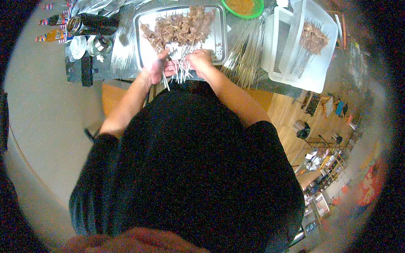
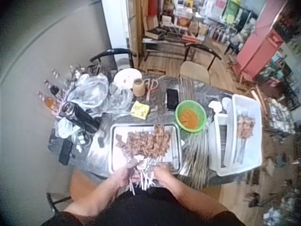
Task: The person repeatedly picks up small brown pieces from a tray and threads them onto metal skewers. They place the completed skewers into a white container. The process is repetitive and continues throughout the clip.
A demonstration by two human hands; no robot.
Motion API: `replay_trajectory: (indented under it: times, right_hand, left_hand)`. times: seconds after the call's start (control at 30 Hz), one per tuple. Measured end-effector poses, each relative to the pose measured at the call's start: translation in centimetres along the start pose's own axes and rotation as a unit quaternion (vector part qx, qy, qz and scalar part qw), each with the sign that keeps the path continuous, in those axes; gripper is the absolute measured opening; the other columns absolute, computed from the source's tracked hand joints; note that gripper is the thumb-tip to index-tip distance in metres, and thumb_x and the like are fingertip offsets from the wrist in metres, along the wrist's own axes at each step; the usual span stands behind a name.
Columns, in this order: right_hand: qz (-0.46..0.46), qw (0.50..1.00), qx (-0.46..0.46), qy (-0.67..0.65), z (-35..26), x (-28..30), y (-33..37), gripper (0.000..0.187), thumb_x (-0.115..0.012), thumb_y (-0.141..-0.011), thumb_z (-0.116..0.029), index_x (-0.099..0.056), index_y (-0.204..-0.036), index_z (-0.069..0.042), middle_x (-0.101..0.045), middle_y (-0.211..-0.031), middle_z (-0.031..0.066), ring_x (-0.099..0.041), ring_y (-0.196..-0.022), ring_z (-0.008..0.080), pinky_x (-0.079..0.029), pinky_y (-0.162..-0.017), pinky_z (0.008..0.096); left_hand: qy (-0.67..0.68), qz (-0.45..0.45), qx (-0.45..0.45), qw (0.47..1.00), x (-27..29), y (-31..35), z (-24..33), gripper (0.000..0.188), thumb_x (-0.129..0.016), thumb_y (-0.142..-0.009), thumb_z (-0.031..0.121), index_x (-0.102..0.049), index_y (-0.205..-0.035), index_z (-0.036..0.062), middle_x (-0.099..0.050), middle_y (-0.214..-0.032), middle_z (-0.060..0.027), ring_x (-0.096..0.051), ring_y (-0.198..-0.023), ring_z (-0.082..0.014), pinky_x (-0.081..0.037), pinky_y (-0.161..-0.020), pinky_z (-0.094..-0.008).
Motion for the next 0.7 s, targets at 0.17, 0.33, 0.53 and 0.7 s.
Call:
replay_trajectory:
  times: [0.17,0.33,0.53,0.7]
  right_hand:
    - [-0.036,0.994,-0.065,-0.084,-0.1,-2.3,2.0,0.011,-0.069,-0.083,-0.003,-0.066,-0.093,0.002,-0.067,-0.085,0.012,-0.066,-0.065,0.021,-0.054,-0.053,0.0336]
    - [-0.021,0.98,-0.102,-0.17,-0.7,-1.1,2.7,0.016,-0.075,-0.085,-0.014,-0.067,-0.093,-0.002,-0.066,-0.081,0.0076,-0.056,-0.056,0.0144,-0.04,-0.047,0.0272]
    - [0.014,0.998,0.027,-0.057,-1.4,2.6,2.8,0.018,-0.074,-0.09,-0.017,-0.065,-0.087,-0.002,-0.058,-0.067,0.0022,-0.051,-0.053,0.013,-0.04,-0.05,0.028]
    - [0.034,0.996,-0.054,-0.064,-0.2,4.1,3.0,0.019,-0.071,-0.092,-0.018,-0.063,-0.095,-0.001,-0.061,-0.071,0.0055,-0.059,-0.057,0.017,-0.046,-0.05,0.0306]
  left_hand:
    - [-0.022,0.077,-0.041,0.996,-1.1,-1.1,-0.3,0.02,-0.057,-0.099,0.023,-0.065,-0.095,0.0048,-0.066,-0.076,-0.0037,-0.057,-0.058,-0.0145,-0.05,-0.055,-0.0289]
    - [-0.086,0.136,-0.109,0.981,1.5,1.2,1.7,0.014,-0.052,-0.094,0.012,-0.062,-0.088,0.0035,-0.061,-0.073,-0.0032,-0.054,-0.059,-0.0126,-0.044,-0.051,-0.0254]
    - [-0.226,0.217,-0.148,0.938,1.3,6.5,4.5,0.018,-0.053,-0.094,0.017,-0.059,-0.079,0.0086,-0.051,-0.062,-0.004,-0.049,-0.054,-0.0195,-0.044,-0.052,-0.0342]
    - [-0.253,0.127,-0.075,0.956,3.3,3.7,2.2,0.023,-0.059,-0.102,0.028,-0.064,-0.098,0.0059,-0.063,-0.075,-0.0028,-0.051,-0.051,-0.0137,-0.04,-0.046,-0.0255]
Point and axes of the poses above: each hand's wrist, its own y-axis away from the middle knuckle, its own x-axis out of the back of the hand, z = x × y, the point moved 9 cm from there along -y, towards the middle knuckle
